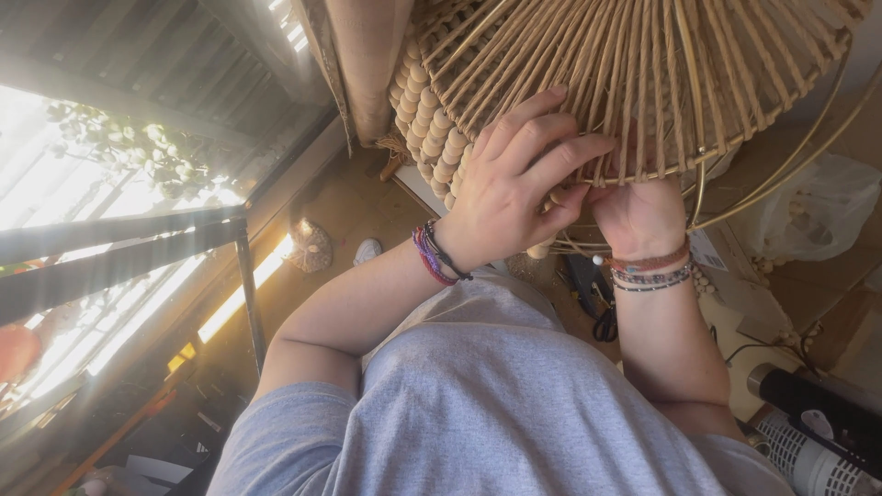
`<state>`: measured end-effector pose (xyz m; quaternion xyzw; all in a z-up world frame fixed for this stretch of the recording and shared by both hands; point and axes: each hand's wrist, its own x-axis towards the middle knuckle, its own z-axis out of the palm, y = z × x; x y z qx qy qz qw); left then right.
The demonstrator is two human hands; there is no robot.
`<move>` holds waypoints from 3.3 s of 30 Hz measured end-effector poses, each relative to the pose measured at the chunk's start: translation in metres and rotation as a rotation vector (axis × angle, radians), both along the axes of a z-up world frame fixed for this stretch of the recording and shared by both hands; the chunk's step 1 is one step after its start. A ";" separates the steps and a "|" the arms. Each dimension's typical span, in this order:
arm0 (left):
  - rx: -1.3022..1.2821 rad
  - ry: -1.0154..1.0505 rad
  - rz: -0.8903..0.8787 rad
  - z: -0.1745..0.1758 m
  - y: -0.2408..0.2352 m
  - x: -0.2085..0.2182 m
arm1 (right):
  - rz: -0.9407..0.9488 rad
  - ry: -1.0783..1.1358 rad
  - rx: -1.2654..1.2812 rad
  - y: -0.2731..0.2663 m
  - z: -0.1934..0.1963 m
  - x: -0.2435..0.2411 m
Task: The person weaves wooden beads onto a metal frame using a thin cord. They thread the cord through the beads and around the frame repeatedly, securing the beads in place. The hands and beads remain visible throughout the process.
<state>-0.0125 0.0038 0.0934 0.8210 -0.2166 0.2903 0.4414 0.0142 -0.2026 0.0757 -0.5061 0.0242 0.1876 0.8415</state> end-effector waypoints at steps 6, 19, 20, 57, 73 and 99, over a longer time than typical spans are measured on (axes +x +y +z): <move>-0.221 0.067 -0.202 0.011 0.011 0.006 | -0.030 -0.033 0.070 0.002 -0.004 0.007; -0.003 -0.056 -0.026 0.015 -0.006 0.016 | -0.096 -0.388 -0.332 0.010 0.022 -0.013; -0.059 -0.126 -0.063 0.012 -0.004 0.017 | -0.116 -0.490 -0.482 0.012 0.027 -0.017; -1.242 0.826 -1.177 -0.048 -0.056 -0.085 | 0.082 -0.797 -1.554 0.023 0.021 -0.092; -0.891 0.630 -0.986 -0.127 -0.011 -0.053 | -0.030 -0.847 -1.518 0.015 -0.001 -0.080; -0.399 0.575 -1.178 -0.068 0.031 -0.009 | -0.057 -0.347 -0.835 0.051 0.052 -0.136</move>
